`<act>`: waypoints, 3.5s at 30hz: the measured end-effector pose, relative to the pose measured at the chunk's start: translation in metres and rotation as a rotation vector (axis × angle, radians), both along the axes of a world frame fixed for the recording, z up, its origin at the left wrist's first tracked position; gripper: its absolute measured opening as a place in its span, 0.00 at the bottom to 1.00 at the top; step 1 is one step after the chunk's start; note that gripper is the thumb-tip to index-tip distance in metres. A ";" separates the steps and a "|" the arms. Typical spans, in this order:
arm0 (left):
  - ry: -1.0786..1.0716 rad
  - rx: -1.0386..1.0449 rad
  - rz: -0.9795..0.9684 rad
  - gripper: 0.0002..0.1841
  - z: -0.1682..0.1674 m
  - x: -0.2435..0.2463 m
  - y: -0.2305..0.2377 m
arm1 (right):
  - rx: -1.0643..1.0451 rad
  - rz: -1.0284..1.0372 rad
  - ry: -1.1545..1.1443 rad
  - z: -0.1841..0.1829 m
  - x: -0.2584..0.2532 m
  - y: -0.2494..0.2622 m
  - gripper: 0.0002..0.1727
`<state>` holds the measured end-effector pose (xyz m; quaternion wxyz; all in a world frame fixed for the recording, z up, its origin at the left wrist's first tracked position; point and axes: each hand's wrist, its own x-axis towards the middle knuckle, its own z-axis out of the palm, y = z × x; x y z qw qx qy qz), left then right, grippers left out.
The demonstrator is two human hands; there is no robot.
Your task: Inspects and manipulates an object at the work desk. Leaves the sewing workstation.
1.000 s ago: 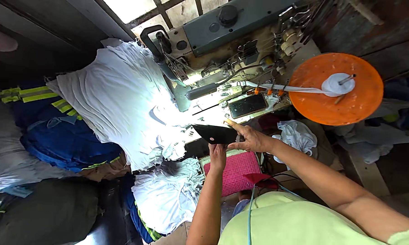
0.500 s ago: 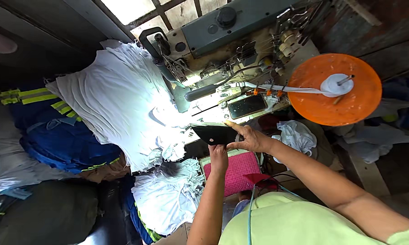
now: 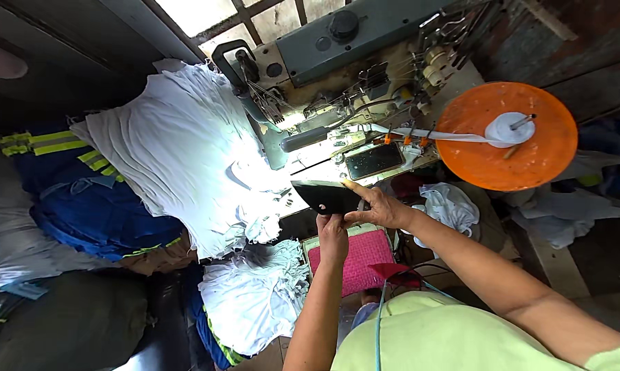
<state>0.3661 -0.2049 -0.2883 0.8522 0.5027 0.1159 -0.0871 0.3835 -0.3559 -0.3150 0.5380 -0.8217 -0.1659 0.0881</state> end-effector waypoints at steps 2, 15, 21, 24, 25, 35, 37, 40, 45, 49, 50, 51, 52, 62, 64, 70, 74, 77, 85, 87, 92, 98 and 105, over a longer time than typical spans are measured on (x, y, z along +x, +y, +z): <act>-0.052 -0.045 -0.077 0.19 -0.003 0.000 0.003 | 0.089 -0.041 0.048 -0.003 0.003 -0.003 0.44; -0.068 0.154 -0.016 0.19 -0.009 -0.005 0.007 | -0.068 0.078 0.132 0.019 -0.008 -0.005 0.55; -0.263 -0.046 -0.166 0.16 -0.022 -0.005 0.023 | 0.031 0.106 0.108 0.018 -0.005 -0.006 0.53; -0.360 -0.096 -0.254 0.09 -0.027 -0.002 0.029 | 0.026 0.096 0.103 0.021 -0.005 -0.003 0.51; -0.381 -0.087 -0.275 0.11 -0.027 -0.003 0.031 | 0.014 0.095 0.101 0.023 -0.005 -0.003 0.51; -0.146 0.100 -0.003 0.14 -0.010 -0.004 0.006 | -0.141 0.017 -0.064 0.017 -0.008 0.007 0.53; -0.103 0.087 0.021 0.12 -0.009 -0.003 0.002 | -0.155 0.007 -0.108 0.015 -0.008 0.008 0.53; -0.059 0.060 0.018 0.12 -0.006 -0.002 0.000 | -0.131 -0.007 -0.104 0.013 -0.007 0.008 0.54; -0.005 0.022 -0.026 0.12 -0.002 -0.002 0.001 | -0.159 0.065 0.093 0.023 -0.004 0.003 0.55; -0.034 0.057 -0.054 0.21 -0.009 -0.003 0.003 | -0.113 0.106 0.152 0.022 -0.001 0.000 0.57; -0.053 0.068 -0.063 0.27 -0.012 -0.004 0.004 | -0.099 0.111 0.154 0.021 -0.001 -0.001 0.57; -0.067 0.075 -0.069 0.32 -0.015 -0.004 0.006 | -0.089 0.118 0.154 0.021 -0.001 -0.001 0.57; -0.081 0.079 -0.068 0.35 -0.018 -0.004 0.007 | -0.083 0.119 0.155 0.020 -0.001 -0.001 0.57; -0.158 0.162 -0.039 0.44 -0.025 -0.007 0.003 | -0.076 0.088 0.065 0.013 -0.008 0.001 0.54; -0.163 0.169 -0.070 0.46 -0.026 -0.009 0.005 | -0.073 0.100 0.076 0.016 -0.009 0.000 0.55; -0.173 0.200 -0.049 0.31 -0.024 -0.009 0.002 | -0.096 0.083 0.093 0.015 -0.010 0.000 0.53; -0.181 0.225 -0.058 0.35 -0.026 -0.009 0.002 | -0.077 0.097 0.088 0.014 -0.010 -0.002 0.53; -0.204 0.221 -0.054 0.39 -0.030 -0.009 0.004 | -0.060 0.099 0.088 0.011 -0.010 -0.001 0.54; -0.226 0.319 0.015 0.26 -0.027 -0.007 -0.002 | -0.089 0.052 0.050 0.006 -0.011 0.002 0.49; -0.248 0.327 0.031 0.25 -0.028 -0.007 -0.002 | -0.109 0.057 0.047 0.006 -0.010 0.001 0.48; -0.226 0.346 -0.042 0.27 -0.024 -0.008 0.001 | -0.075 0.110 0.110 0.006 -0.007 -0.003 0.52; -0.268 0.346 0.005 0.25 -0.027 -0.006 0.000 | -0.059 0.088 0.057 0.004 -0.007 -0.002 0.48; -0.256 0.389 -0.038 0.34 -0.025 -0.007 0.002 | -0.046 0.115 0.117 0.006 -0.007 -0.005 0.52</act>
